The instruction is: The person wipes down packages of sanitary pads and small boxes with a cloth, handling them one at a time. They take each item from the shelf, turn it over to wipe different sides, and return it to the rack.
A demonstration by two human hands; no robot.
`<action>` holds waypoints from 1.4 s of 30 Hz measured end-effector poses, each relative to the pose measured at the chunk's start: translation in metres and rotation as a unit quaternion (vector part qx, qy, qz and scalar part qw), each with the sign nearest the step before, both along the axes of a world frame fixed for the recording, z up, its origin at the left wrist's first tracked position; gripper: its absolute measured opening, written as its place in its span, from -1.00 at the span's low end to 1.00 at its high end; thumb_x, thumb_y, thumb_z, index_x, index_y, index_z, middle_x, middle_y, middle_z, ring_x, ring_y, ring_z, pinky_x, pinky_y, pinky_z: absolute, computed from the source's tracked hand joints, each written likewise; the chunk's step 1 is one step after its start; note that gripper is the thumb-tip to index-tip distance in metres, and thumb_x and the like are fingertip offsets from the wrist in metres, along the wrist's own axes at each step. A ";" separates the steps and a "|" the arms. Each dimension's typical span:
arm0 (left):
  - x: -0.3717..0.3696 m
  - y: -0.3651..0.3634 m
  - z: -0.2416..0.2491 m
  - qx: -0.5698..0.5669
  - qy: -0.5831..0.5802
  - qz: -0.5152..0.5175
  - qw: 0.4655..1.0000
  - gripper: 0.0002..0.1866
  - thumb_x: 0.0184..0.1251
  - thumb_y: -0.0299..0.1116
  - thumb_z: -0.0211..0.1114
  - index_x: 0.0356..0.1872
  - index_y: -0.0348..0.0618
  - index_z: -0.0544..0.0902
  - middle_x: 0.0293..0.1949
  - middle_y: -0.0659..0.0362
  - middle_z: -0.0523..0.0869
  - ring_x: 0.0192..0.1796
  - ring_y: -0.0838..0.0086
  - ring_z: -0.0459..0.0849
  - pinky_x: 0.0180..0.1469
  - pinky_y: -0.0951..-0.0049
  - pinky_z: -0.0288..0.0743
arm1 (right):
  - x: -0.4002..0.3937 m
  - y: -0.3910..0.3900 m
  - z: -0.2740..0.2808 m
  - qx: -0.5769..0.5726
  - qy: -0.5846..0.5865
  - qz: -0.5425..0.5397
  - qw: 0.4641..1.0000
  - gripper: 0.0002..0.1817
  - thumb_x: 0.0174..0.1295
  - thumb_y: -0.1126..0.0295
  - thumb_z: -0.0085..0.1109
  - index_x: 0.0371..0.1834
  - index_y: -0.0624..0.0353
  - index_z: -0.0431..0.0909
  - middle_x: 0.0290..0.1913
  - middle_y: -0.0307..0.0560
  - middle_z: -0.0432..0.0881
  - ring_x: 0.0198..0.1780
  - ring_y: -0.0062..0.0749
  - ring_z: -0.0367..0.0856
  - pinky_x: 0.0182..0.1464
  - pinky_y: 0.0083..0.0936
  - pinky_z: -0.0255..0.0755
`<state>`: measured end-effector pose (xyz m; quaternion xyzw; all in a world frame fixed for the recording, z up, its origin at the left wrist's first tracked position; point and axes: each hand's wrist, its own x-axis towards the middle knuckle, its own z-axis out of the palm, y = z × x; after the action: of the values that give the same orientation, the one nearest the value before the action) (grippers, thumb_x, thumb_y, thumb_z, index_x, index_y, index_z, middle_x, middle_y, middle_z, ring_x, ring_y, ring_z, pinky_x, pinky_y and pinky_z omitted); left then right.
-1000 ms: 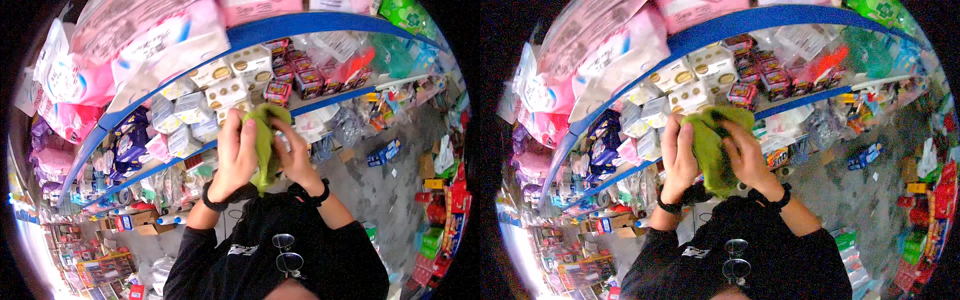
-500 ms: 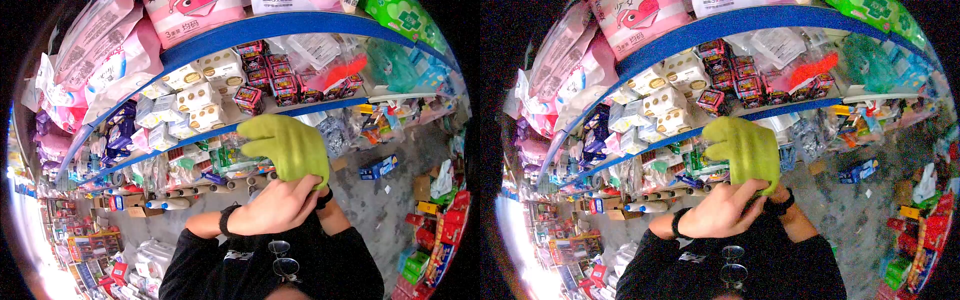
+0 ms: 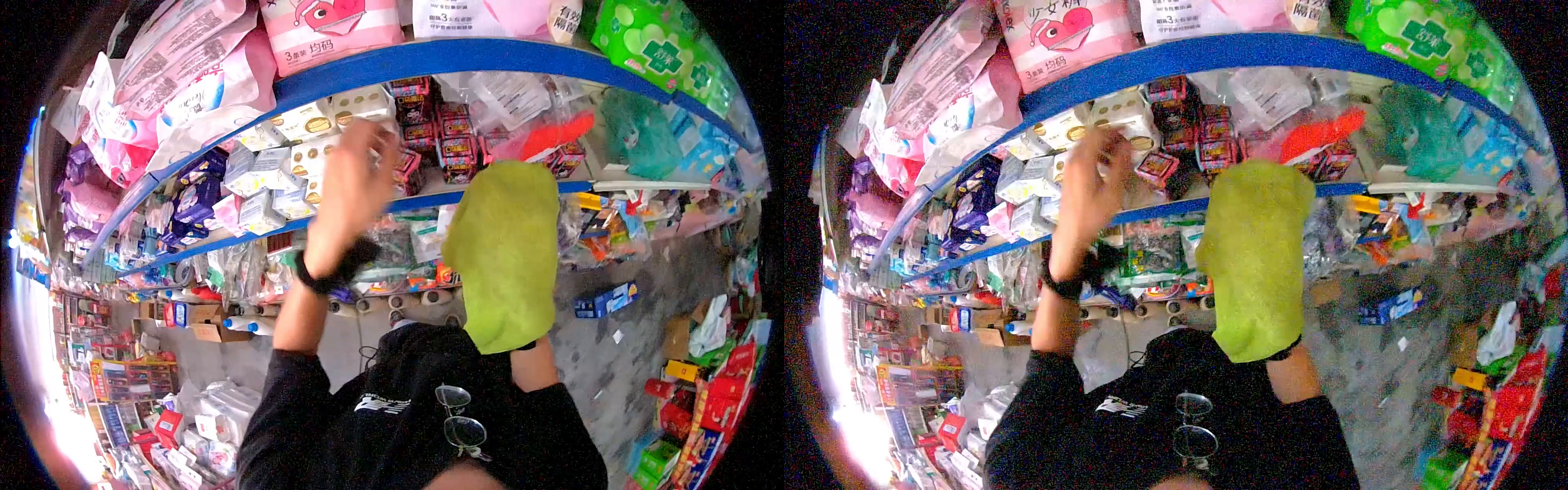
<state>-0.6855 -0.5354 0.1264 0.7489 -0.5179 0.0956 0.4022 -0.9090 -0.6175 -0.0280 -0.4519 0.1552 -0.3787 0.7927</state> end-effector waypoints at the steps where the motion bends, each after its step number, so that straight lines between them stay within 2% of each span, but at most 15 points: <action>1: 0.033 -0.012 -0.010 -0.014 -0.102 0.068 0.992 -0.71 0.15 -0.35 0.18 -0.15 -0.32 0.48 -0.24 -0.10 0.55 -0.20 0.03 0.56 -0.14 0.21 0.43 | -0.003 -0.001 -0.001 0.003 0.002 0.003 1.000 -0.43 -0.03 0.34 0.24 0.09 0.24 0.30 0.02 0.02 0.42 0.05 -0.23 0.39 0.12 -0.35 0.27; 3: 0.095 -0.033 -0.038 0.034 -0.260 0.111 0.959 -0.55 0.08 -0.28 0.22 -0.04 -0.35 0.43 -0.04 -0.19 0.47 -0.01 -0.07 0.44 0.02 0.13 0.38 | -0.009 -0.002 -0.005 0.008 0.009 0.006 1.000 -0.42 -0.02 0.34 0.24 0.09 0.25 0.29 0.02 0.01 0.41 0.06 -0.24 0.39 0.12 -0.35 0.26; 6: 0.151 -0.055 -0.074 0.085 -0.368 0.124 0.917 -0.42 -0.03 -0.17 0.29 0.02 -0.29 0.43 0.01 -0.20 0.45 0.14 -0.04 0.34 0.19 0.05 0.19 | -0.016 -0.004 -0.010 0.018 0.011 0.012 1.000 -0.42 -0.02 0.34 0.24 0.10 0.25 0.28 0.03 0.01 0.41 0.06 -0.25 0.38 0.13 -0.36 0.26; 7: 0.154 -0.057 -0.071 0.081 -0.372 0.127 0.916 -0.42 -0.03 -0.17 0.29 0.02 -0.29 0.43 0.01 -0.20 0.45 0.14 -0.04 0.34 0.19 0.05 0.19 | -0.018 -0.004 -0.012 0.022 0.013 0.013 1.000 -0.42 -0.01 0.34 0.23 0.10 0.25 0.27 0.03 0.01 0.40 0.07 -0.25 0.38 0.13 -0.36 0.26; 9: 0.159 -0.063 -0.068 0.249 -0.225 0.079 0.939 -0.30 -0.11 -0.17 0.34 0.09 -0.30 0.36 0.19 -0.29 0.23 0.28 -0.17 0.08 0.31 0.04 -0.03 | -0.021 -0.006 -0.014 0.027 0.013 0.012 0.999 -0.41 -0.01 0.34 0.23 0.11 0.25 0.27 0.04 0.01 0.40 0.07 -0.25 0.38 0.14 -0.36 0.25; 13: 0.167 -0.065 -0.069 0.216 -0.262 0.057 0.939 -0.29 -0.16 -0.17 0.36 0.10 -0.26 0.36 0.18 -0.25 0.26 0.29 -0.11 0.11 0.31 0.07 -0.02 | -0.019 -0.010 -0.017 0.032 0.012 0.011 0.999 -0.41 0.00 0.34 0.23 0.12 0.26 0.25 0.05 0.01 0.39 0.08 -0.26 0.37 0.15 -0.36 0.24; 15: 0.172 -0.062 -0.073 0.149 -0.243 -0.021 0.958 -0.28 -0.18 -0.22 0.36 0.11 -0.24 0.36 0.20 -0.18 0.27 0.30 -0.04 0.12 0.31 0.06 -0.02 | -0.016 -0.010 -0.019 0.033 0.013 0.014 0.999 -0.40 0.00 0.34 0.23 0.13 0.26 0.24 0.06 0.01 0.38 0.09 -0.27 0.36 0.15 -0.36 0.24; 24: 0.183 -0.065 -0.085 0.160 -0.233 -0.044 0.958 -0.32 -0.18 -0.24 0.37 0.10 -0.20 0.42 0.18 -0.15 0.33 0.26 -0.03 0.19 0.31 0.16 0.05 | 0.006 -0.016 -0.016 0.019 0.008 0.038 0.999 -0.38 0.02 0.34 0.22 0.15 0.27 0.21 0.08 0.01 0.36 0.11 -0.29 0.35 0.17 -0.37 0.22; 28: 0.173 -0.055 -0.072 0.188 -0.220 -0.020 0.957 -0.35 -0.18 -0.21 0.40 0.08 -0.07 0.47 0.19 -0.13 0.30 0.27 -0.02 0.18 0.31 0.15 0.05 | 0.012 -0.019 -0.012 0.011 0.006 0.041 0.999 -0.38 0.03 0.34 0.21 0.16 0.27 0.20 0.09 0.01 0.35 0.11 -0.30 0.34 0.18 -0.37 0.21; 29: 0.181 -0.056 -0.079 0.131 -0.239 -0.039 0.961 -0.36 -0.20 -0.20 0.42 0.06 0.01 0.49 0.17 -0.13 0.31 0.26 -0.01 0.19 0.29 0.14 0.07 | 0.013 -0.020 -0.011 0.010 0.005 0.041 0.999 -0.37 0.03 0.34 0.21 0.16 0.28 0.19 0.10 0.01 0.35 0.12 -0.30 0.34 0.18 -0.37 0.21; 34: 0.182 -0.053 -0.067 0.142 -0.320 -0.075 0.934 -0.26 -0.26 -0.19 0.48 0.10 -0.08 0.44 0.05 0.03 0.49 0.19 0.11 0.34 0.23 0.15 0.17 | 0.019 -0.023 -0.010 0.007 0.002 0.039 0.999 -0.36 0.04 0.34 0.21 0.18 0.28 0.18 0.11 0.01 0.33 0.13 -0.31 0.33 0.20 -0.37 0.20; 36: 0.167 -0.051 -0.050 0.141 -0.194 -0.066 0.969 -0.27 -0.30 -0.19 0.49 0.06 -0.08 0.45 -0.01 0.02 0.53 0.10 0.09 0.42 0.18 0.22 0.25 | 0.022 -0.024 -0.008 0.006 0.000 0.036 0.999 -0.36 0.04 0.34 0.20 0.18 0.28 0.17 0.11 0.01 0.33 0.13 -0.31 0.32 0.20 -0.38 0.20; 37: 0.163 -0.048 -0.046 0.071 -0.235 -0.079 0.966 -0.29 -0.33 -0.22 0.50 0.02 -0.07 0.45 -0.06 -0.02 0.54 0.04 0.05 0.45 0.14 0.24 0.30 | 0.022 -0.025 -0.008 0.006 -0.001 0.036 0.999 -0.36 0.04 0.34 0.20 0.18 0.28 0.16 0.12 0.01 0.33 0.13 -0.32 0.32 0.20 -0.38 0.19; 40: 0.143 -0.040 -0.033 0.026 -0.265 -0.032 0.963 -0.31 -0.32 -0.24 0.50 0.00 -0.09 0.46 -0.09 -0.03 0.55 0.03 0.03 0.45 0.11 0.20 0.31 | 0.028 -0.028 -0.004 -0.009 -0.003 0.036 0.999 -0.35 0.05 0.34 0.20 0.19 0.29 0.15 0.13 0.01 0.32 0.14 -0.32 0.31 0.21 -0.38 0.19; 42: 0.127 -0.028 -0.033 0.085 -0.217 -0.015 0.972 -0.34 -0.35 -0.28 0.51 -0.05 -0.08 0.47 -0.03 -0.03 0.50 0.04 0.01 0.43 0.10 0.19 0.32 | 0.035 -0.030 -0.001 -0.028 -0.004 0.037 0.999 -0.35 0.05 0.34 0.20 0.20 0.29 0.15 0.13 0.01 0.31 0.15 -0.33 0.31 0.21 -0.38 0.18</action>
<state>-0.5581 -0.5634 0.0938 0.7339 -0.6103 0.2054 0.2163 -0.8740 -0.6478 -0.0285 -0.4777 0.1251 -0.3551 0.7937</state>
